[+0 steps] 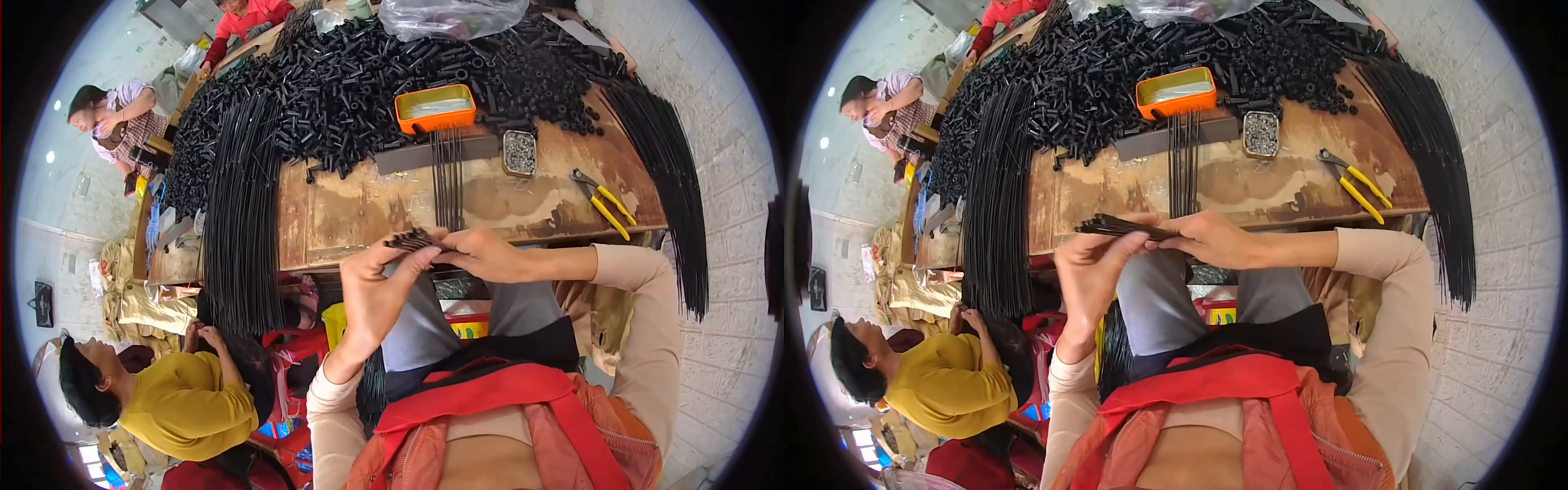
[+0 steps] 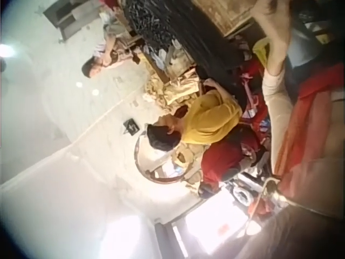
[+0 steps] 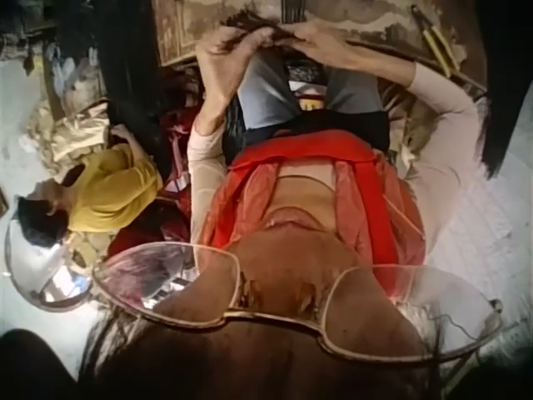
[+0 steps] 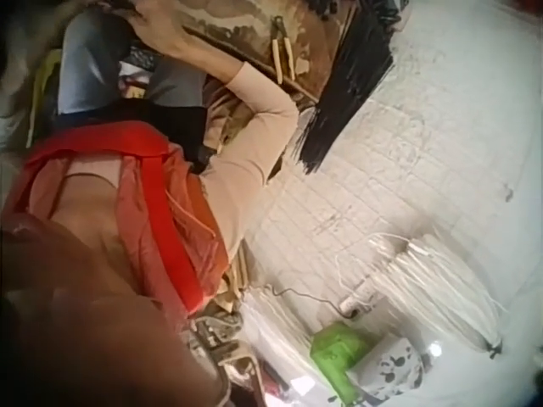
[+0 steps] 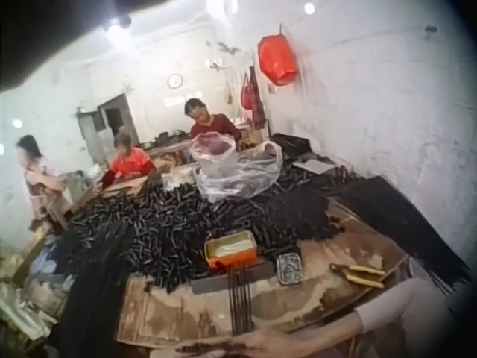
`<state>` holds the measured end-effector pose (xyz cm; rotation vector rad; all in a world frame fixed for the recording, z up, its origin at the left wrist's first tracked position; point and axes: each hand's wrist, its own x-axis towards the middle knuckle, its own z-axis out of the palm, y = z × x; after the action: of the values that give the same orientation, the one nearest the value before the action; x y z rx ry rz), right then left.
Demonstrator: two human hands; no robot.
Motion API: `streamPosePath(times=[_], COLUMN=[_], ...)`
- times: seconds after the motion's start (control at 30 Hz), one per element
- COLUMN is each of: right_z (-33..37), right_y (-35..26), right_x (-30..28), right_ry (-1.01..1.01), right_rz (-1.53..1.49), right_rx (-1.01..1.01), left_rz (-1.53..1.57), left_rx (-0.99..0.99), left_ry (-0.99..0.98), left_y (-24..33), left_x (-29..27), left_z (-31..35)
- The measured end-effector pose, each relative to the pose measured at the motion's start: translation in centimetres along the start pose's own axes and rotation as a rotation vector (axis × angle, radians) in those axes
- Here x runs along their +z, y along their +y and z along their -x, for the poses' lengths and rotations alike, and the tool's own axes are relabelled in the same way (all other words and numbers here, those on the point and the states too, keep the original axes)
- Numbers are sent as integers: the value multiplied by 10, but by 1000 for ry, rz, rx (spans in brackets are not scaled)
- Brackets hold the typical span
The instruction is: Assembling the ribs or slats of hand fans into a central holder at a production workbench.
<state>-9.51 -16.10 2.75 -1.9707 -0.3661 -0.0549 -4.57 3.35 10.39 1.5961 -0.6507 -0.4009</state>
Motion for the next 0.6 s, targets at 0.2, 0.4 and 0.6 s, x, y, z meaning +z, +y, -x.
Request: streamPosePath(times=[0.2,0.4,0.6], right_z=[6,12,-44], right_y=[15,-8,57], right_x=[5,-40,-101], right_ry=[-26,-57,97], right_rz=[-20,6,716], right_rx=[-8,-82,-424], left_rz=[242,324,241], left_rx=[83,83,99], left_ry=[10,5,-18], left_y=[19,11,22], left_x=[16,25,25], left_z=[4,7,6])
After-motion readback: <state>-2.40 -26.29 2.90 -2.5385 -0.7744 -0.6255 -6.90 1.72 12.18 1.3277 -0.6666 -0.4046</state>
